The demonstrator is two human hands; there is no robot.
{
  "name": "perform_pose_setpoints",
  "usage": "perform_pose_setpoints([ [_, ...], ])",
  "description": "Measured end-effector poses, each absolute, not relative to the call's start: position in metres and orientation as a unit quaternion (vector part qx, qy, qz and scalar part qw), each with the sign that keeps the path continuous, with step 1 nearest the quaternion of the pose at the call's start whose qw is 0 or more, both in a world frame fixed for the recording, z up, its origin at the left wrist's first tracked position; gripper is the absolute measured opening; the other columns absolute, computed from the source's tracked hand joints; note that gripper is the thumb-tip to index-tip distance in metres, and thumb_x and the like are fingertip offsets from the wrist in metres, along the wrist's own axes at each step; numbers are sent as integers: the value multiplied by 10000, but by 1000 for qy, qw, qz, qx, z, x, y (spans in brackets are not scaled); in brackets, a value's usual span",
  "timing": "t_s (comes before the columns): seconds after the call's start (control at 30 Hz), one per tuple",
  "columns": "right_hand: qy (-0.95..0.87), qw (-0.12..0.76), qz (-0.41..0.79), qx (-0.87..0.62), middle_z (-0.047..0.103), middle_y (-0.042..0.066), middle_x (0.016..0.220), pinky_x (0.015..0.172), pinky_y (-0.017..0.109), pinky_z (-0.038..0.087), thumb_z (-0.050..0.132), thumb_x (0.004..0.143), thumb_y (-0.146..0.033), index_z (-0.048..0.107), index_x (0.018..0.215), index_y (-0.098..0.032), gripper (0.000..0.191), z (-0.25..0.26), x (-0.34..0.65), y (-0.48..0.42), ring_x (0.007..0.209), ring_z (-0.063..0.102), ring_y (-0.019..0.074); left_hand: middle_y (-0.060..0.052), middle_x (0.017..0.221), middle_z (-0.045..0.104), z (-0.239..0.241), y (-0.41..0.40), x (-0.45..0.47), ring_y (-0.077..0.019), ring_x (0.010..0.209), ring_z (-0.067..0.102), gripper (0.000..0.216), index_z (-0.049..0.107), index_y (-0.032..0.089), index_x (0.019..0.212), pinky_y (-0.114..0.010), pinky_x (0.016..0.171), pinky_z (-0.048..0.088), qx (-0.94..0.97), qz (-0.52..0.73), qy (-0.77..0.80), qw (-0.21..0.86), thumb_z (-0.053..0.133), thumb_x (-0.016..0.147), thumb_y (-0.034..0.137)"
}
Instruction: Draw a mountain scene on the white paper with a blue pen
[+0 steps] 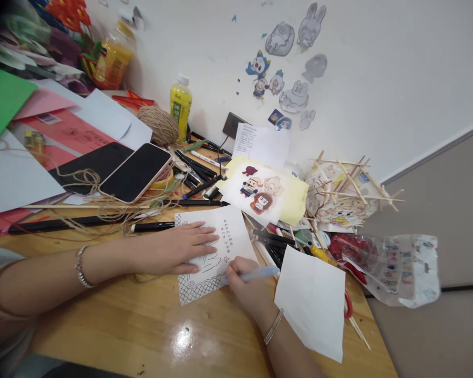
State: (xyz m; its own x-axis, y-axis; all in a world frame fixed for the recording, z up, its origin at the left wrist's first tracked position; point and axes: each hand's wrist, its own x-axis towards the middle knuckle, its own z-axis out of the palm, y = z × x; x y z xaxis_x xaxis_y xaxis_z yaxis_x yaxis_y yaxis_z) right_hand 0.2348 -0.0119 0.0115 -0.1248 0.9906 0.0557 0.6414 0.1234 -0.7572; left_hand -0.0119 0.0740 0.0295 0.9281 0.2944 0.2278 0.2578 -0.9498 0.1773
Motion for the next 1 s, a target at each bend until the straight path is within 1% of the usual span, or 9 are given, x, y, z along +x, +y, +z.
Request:
perform_pose_setpoints([
  [0.27,-703,271,273,-598,508,-36,557,557,296,406,499,853,-341,473,577,-245,293,14,234,-11,554,512,167,-172,1453,532,26,76,-13,-337,1387,438,462,590,154,1349,-477,1186,241,979,132,140,70,643,942,366],
  [0.43,-692,274,276,-608,506,-34,549,563,299,406,496,843,-346,481,583,-248,278,16,234,-11,564,513,173,-180,1456,526,27,75,-12,-342,1385,439,457,590,147,1347,-483,1183,241,979,131,141,71,631,950,370],
  [0.6,-690,272,275,-611,499,-29,554,562,296,391,492,837,-355,450,567,-248,293,17,232,-11,578,502,175,-182,1453,528,27,74,-12,-341,1385,440,459,586,146,1352,-481,1186,232,978,135,140,77,629,951,366],
  [0.73,-692,282,283,-601,492,-30,553,563,302,391,499,847,-356,466,569,-249,300,16,233,-12,574,499,177,-175,1451,533,27,75,-13,-331,1387,440,458,593,157,1344,-461,1191,227,976,144,141,82,645,938,362],
  [0.83,-690,296,293,-592,523,-24,568,569,311,407,508,852,-350,485,570,-249,301,14,234,-12,581,520,181,-170,1449,536,25,75,-13,-331,1382,446,446,603,170,1331,-460,1188,233,975,149,141,87,650,932,364],
  [1.0,-689,301,291,-591,532,-26,564,574,313,418,565,840,-365,488,543,-249,328,11,236,-12,592,536,180,-160,1454,534,24,76,-13,-325,1385,445,444,604,182,1329,-458,1190,224,973,157,141,95,645,930,372],
])
